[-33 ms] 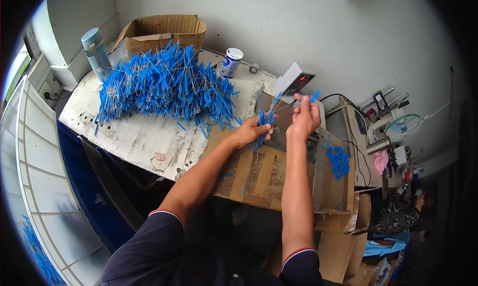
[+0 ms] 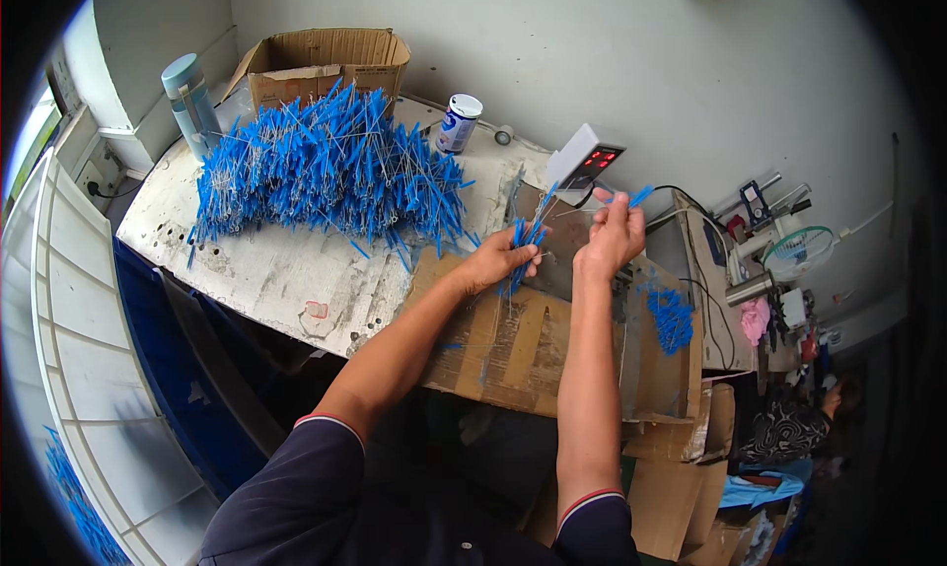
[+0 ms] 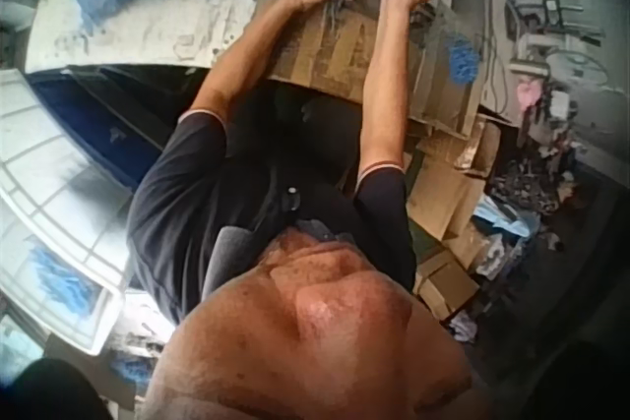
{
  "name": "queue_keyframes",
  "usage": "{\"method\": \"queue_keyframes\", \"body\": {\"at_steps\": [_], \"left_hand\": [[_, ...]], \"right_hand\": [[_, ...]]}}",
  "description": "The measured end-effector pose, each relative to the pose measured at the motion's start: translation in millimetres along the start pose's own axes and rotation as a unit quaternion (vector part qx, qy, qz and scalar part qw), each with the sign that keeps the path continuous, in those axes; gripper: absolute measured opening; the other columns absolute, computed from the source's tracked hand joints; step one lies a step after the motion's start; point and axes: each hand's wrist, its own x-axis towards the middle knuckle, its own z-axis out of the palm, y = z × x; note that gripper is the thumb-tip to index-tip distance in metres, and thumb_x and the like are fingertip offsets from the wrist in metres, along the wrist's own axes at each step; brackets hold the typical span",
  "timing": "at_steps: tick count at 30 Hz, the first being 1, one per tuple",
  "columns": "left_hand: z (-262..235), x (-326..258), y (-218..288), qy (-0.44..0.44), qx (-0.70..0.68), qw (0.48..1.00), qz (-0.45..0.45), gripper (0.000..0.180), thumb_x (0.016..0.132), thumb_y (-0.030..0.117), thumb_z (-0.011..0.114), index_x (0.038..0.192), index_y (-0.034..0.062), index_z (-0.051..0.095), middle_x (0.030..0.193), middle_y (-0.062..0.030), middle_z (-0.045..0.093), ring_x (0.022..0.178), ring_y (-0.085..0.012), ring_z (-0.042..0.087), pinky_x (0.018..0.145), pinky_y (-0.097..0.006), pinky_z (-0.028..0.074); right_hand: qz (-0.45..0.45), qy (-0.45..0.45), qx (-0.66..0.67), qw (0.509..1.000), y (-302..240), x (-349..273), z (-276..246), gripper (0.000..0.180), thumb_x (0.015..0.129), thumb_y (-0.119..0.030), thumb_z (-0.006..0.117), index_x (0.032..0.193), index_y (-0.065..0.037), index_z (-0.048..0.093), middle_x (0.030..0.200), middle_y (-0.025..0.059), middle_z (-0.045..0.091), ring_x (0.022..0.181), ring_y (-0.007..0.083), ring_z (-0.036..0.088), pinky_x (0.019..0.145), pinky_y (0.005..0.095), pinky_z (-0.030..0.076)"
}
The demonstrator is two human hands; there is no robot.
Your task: The person sorts and bundles small blue components by hand using a sorting fixture at a workbench, transferring them from a plastic bin into a cardboard box.
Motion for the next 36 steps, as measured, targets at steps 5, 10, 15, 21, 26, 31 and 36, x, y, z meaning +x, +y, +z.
{"method": "queue_keyframes", "body": {"at_steps": [5,10,15,21,26,31,36], "left_hand": [[-2.1,3.1,-7.6,0.010,0.000,1.000,0.004,0.038,0.102,0.010,0.053,0.141,0.0066,0.050,0.094,-0.0019,0.060,0.083,-0.0107,0.059,0.078,-0.026,0.052],[0.2,2.7,-11.4,0.010,0.030,0.999,0.015,0.039,0.102,0.010,0.054,0.141,0.0066,0.049,0.094,-0.0015,0.061,0.083,-0.0104,0.059,0.077,-0.027,0.052],[5.0,2.6,-12.9,0.029,0.112,0.991,0.061,0.031,0.101,0.011,0.055,0.132,0.0062,0.054,0.089,-0.0004,0.061,0.076,-0.0089,0.059,0.071,-0.026,0.050],[10.0,3.7,-6.7,0.021,0.125,0.990,0.054,0.032,0.102,0.012,0.054,0.133,0.0062,0.053,0.088,-0.0008,0.060,0.076,-0.0092,0.058,0.070,-0.026,0.050],[1.2,2.2,-10.3,0.028,0.072,0.996,0.042,0.034,0.103,0.012,0.054,0.136,0.0060,0.052,0.091,-0.0019,0.061,0.076,-0.0099,0.059,0.071,-0.026,0.050],[-1.0,3.3,-7.9,0.015,0.003,1.000,0.014,0.035,0.104,0.015,0.052,0.138,0.0062,0.052,0.093,-0.0025,0.062,0.078,-0.0109,0.059,0.072,-0.026,0.050],[3.6,0.9,-4.4,0.008,0.025,0.999,0.020,0.034,0.104,0.017,0.052,0.136,0.0057,0.055,0.091,-0.0018,0.061,0.077,-0.0106,0.058,0.071,-0.026,0.050]], "right_hand": [[0.022,0.023,-0.063,0.997,-0.9,1.5,-8.7,0.017,0.102,-0.022,0.054,0.099,-0.005,0.056,0.069,-0.0041,0.049,0.056,0.0021,0.039,0.046,0.0202,0.025],[-0.064,-0.069,-0.170,0.981,20.3,-19.6,-13.7,0.024,0.100,-0.023,0.061,0.099,0.000,0.064,0.071,-0.0052,0.049,0.059,0.0017,0.041,0.048,0.0206,0.030],[-0.113,-0.109,-0.237,0.959,24.4,-12.4,-1.4,0.020,0.093,-0.015,0.071,0.097,0.004,0.068,0.083,-0.0010,0.064,0.073,0.0056,0.057,0.069,0.0221,0.044],[-0.005,-0.071,-0.171,0.983,10.1,-1.0,-1.7,0.016,0.094,-0.015,0.069,0.093,0.001,0.067,0.083,0.0009,0.062,0.060,0.0032,0.046,0.048,0.0213,0.034],[-0.130,0.082,-0.045,0.987,-42.3,10.8,6.3,0.019,0.101,-0.019,0.056,0.094,-0.002,0.059,0.076,0.0021,0.058,0.055,0.0068,0.043,0.048,0.0239,0.033],[-0.033,0.036,-0.056,0.997,-33.2,4.6,-14.1,0.022,0.104,-0.020,0.050,0.100,0.000,0.056,0.070,-0.0007,0.051,0.052,0.0045,0.042,0.042,0.0212,0.032],[0.118,-0.171,-0.229,0.951,-7.8,-3.3,-26.3,0.031,0.093,-0.027,0.072,0.105,0.000,0.066,0.071,-0.0042,0.052,0.054,0.0023,0.043,0.045,0.0253,0.033]]}}
